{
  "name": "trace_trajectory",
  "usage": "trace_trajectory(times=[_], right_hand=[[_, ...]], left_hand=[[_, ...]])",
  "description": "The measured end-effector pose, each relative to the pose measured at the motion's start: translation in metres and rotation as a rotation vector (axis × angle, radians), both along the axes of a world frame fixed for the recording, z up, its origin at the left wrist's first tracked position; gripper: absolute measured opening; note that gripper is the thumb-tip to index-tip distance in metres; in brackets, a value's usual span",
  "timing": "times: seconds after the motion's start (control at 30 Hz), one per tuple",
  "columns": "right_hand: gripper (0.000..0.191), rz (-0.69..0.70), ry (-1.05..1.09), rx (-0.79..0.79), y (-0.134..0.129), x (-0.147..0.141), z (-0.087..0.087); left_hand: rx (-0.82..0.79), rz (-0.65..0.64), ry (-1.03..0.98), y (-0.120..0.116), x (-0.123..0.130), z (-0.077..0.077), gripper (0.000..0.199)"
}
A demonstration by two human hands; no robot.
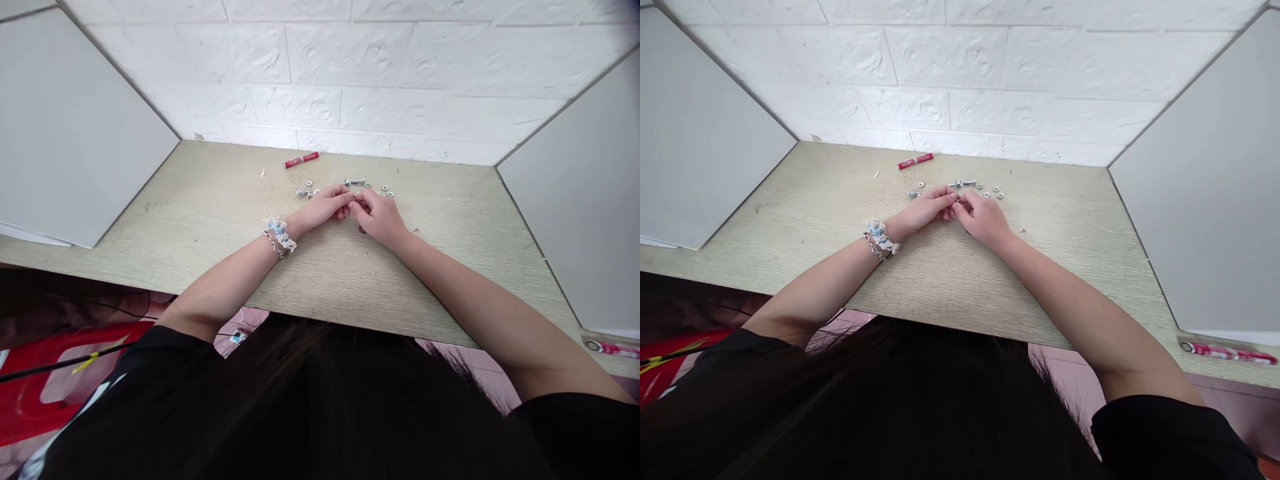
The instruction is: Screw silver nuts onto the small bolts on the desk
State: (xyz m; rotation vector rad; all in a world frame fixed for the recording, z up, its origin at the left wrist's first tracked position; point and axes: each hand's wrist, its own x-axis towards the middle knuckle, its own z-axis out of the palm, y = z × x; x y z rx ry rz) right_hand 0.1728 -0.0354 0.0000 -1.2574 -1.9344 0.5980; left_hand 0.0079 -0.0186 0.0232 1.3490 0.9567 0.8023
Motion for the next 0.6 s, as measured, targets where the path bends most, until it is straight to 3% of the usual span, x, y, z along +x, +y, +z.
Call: trace_trajectory(times=[0.17,0.6], right_hand=[[0.026,0.005,-0.004,0.012,0.0004,0.0008,-0.0002],[0.018,0.005,0.003,0.014,-0.0008,-0.0006,-0.0001]], left_hand=[[-0.007,-0.004,-0.035,0.0001,-0.0002,-0.0007,0.02],[-0.023,0.016,-0.02,-0.0028,0.0002,0.0031,0.017]])
